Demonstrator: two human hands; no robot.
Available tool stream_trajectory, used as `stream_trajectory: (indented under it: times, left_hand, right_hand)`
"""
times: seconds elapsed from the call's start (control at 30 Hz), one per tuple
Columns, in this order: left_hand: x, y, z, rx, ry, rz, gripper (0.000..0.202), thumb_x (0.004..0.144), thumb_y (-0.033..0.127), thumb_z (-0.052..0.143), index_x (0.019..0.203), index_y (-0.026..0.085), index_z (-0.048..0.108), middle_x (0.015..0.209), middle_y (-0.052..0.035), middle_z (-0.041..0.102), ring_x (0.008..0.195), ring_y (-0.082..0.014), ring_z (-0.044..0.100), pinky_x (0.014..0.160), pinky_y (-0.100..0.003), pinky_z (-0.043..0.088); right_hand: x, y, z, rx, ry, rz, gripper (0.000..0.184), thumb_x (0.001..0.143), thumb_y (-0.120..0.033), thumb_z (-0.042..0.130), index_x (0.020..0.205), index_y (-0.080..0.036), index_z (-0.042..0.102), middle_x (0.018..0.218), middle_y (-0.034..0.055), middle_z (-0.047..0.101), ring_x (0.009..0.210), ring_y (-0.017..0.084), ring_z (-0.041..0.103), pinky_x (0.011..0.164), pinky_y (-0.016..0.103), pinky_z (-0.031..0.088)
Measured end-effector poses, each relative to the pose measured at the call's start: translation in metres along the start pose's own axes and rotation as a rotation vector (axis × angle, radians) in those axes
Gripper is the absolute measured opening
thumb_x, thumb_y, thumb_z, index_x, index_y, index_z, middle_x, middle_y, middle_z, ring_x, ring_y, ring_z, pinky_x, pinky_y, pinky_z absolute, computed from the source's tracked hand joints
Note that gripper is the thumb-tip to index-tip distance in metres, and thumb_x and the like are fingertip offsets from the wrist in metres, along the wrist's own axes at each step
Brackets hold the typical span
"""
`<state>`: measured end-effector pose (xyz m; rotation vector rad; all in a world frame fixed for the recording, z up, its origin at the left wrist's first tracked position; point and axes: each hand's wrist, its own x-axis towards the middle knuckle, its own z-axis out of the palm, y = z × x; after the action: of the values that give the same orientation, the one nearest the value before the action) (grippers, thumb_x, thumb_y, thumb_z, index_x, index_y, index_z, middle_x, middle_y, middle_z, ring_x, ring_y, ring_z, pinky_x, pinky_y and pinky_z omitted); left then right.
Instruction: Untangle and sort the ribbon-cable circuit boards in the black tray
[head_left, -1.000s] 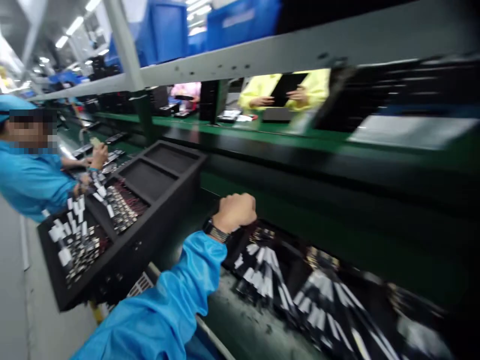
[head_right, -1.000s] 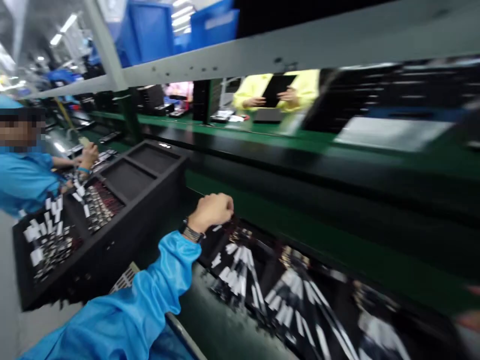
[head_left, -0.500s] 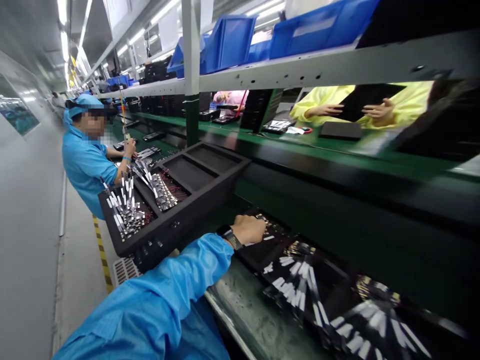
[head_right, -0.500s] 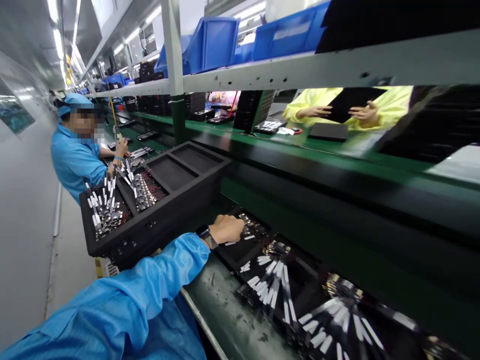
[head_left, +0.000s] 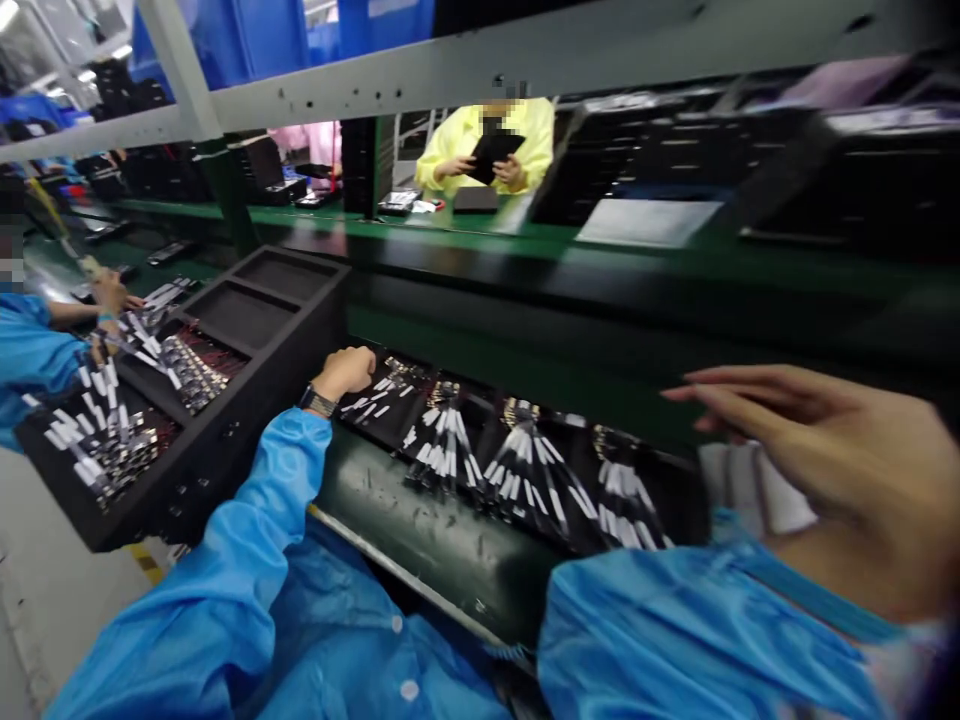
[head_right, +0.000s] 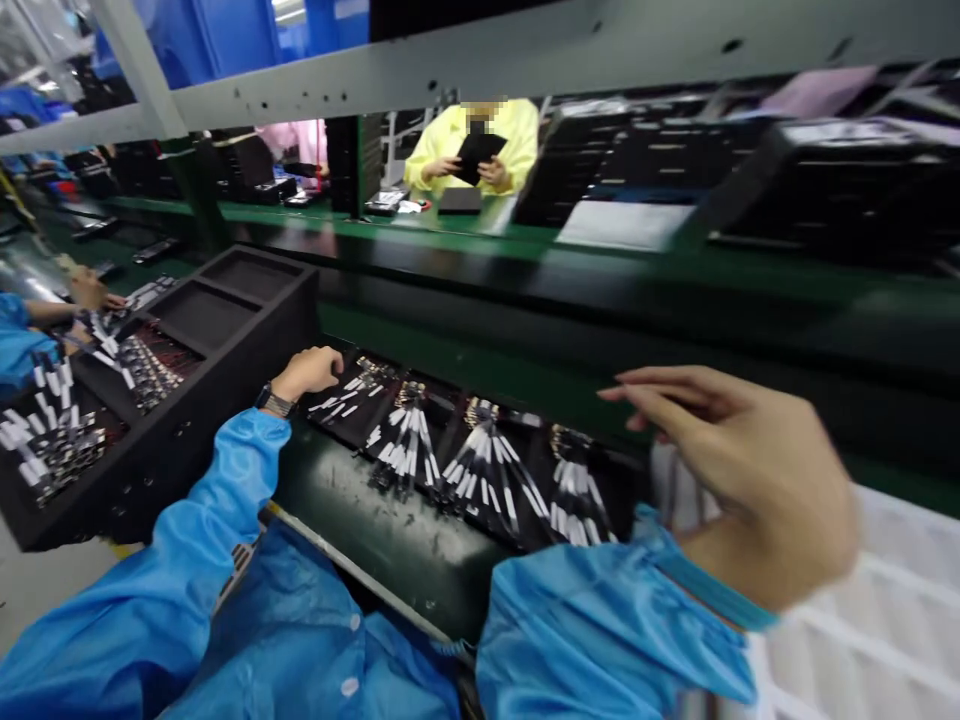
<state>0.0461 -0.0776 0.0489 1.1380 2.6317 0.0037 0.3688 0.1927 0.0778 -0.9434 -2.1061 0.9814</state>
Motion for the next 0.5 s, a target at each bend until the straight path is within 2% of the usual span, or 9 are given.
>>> stream_trajectory:
  times: [0.07,0.13,0.23,0.33,0.4,0.5]
  left_hand:
    - [0.004,-0.002,0.004,0.001,-0.003,0.01,0.033,0.091,0.017,0.074,0.124,0.024,0.078,0.13,-0.0118,0.078,0.122,-0.033,0.074,0.102,-0.043,0.059]
    - [0.006,-0.001,0.01,-0.002,-0.007,0.023,0.036,0.087,0.018,0.078,0.122,0.026,0.08,0.122,-0.0103,0.081,0.118,-0.0334,0.076,0.098,-0.039,0.059]
    - [0.012,0.005,0.021,-0.013,0.021,0.058,0.037,0.09,0.02,0.076,0.126,0.027,0.078,0.118,-0.0082,0.082,0.117,-0.0307,0.076,0.098,-0.035,0.058]
    - [0.024,0.012,0.025,-0.022,0.074,0.087,0.04,0.095,0.021,0.07,0.134,0.027,0.074,0.126,-0.0075,0.079,0.124,-0.0274,0.073,0.102,-0.032,0.056]
    - [0.034,0.015,0.025,-0.015,0.108,0.084,0.043,0.097,0.019,0.068,0.14,0.025,0.07,0.136,-0.0097,0.075,0.131,-0.0278,0.069,0.107,-0.034,0.054]
    - [0.048,0.019,0.024,0.01,0.127,0.072,0.042,0.102,0.025,0.068,0.143,0.021,0.066,0.142,-0.013,0.07,0.132,-0.0293,0.067,0.111,-0.047,0.054]
  right_hand:
    - [-0.001,-0.008,-0.001,0.055,-0.015,0.073,0.036,0.06,-0.045,0.075,0.086,-0.02,0.076,0.091,0.0148,0.079,0.068,0.024,0.066,0.055,0.033,0.049]
    - [-0.001,-0.018,0.001,0.079,-0.008,0.105,0.035,0.058,-0.043,0.074,0.084,-0.02,0.075,0.088,0.0143,0.078,0.07,0.024,0.065,0.056,0.032,0.047]
    - [-0.003,-0.028,0.004,0.079,-0.003,0.107,0.032,0.059,-0.045,0.073,0.08,-0.02,0.073,0.084,0.0136,0.076,0.07,0.023,0.063,0.056,0.032,0.044]
    - [-0.005,-0.028,0.003,0.093,0.002,0.095,0.035,0.058,-0.048,0.073,0.077,-0.02,0.072,0.083,0.014,0.076,0.069,0.022,0.06,0.057,0.032,0.044]
    - [-0.005,-0.027,0.003,0.117,0.009,0.099,0.037,0.056,-0.051,0.074,0.076,-0.02,0.072,0.083,0.0142,0.076,0.069,0.022,0.06,0.058,0.033,0.044]
    - [-0.004,-0.028,0.002,0.165,0.012,0.123,0.042,0.052,-0.053,0.075,0.077,-0.019,0.071,0.08,0.0133,0.076,0.068,0.022,0.062,0.058,0.033,0.045]
